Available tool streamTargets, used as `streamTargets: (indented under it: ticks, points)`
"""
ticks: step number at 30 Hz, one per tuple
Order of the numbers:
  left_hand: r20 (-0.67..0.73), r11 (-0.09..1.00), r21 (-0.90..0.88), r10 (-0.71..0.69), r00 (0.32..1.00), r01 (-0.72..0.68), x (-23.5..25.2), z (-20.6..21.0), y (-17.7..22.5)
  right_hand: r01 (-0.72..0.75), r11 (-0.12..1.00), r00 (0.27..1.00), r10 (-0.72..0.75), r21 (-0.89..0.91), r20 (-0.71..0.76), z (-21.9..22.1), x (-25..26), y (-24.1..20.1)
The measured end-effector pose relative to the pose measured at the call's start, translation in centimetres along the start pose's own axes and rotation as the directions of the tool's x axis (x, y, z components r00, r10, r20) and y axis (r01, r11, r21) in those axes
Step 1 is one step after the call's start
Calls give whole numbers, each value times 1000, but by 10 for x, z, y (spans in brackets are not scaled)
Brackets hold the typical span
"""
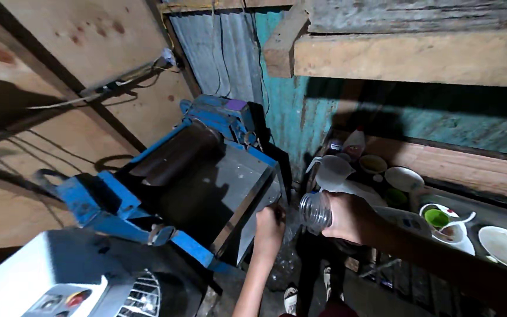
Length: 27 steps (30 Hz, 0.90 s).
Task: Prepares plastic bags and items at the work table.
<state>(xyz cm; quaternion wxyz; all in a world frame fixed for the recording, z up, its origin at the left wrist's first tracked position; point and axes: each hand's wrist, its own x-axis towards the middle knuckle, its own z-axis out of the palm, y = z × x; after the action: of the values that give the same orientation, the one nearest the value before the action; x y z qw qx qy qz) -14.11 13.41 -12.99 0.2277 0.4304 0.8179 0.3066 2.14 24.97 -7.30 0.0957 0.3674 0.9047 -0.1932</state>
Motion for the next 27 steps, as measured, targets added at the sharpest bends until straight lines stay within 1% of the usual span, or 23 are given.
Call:
streamTargets:
  ticks: [4, 9, 12, 27]
  points:
    - [-1, 1000, -1, 8, 1000, -8, 0, 0, -1, -16, 998, 999, 19, -57, 45, -2, 2, -6]
    - [27, 1000, -23, -13, 1000, 13, 1, 0, 2, -21, 995, 999, 25, -92, 44, -2, 4, -7]
    - [23, 999, -35, -5, 1000, 6, 2, 2, 3, -19, 994, 997, 26, -109, 70, -4, 4, -6]
    - [23, 999, -5, 32, 999, -31, 3, 8, 8, -33, 993, 997, 41, -117, 65, -8, 2, -1]
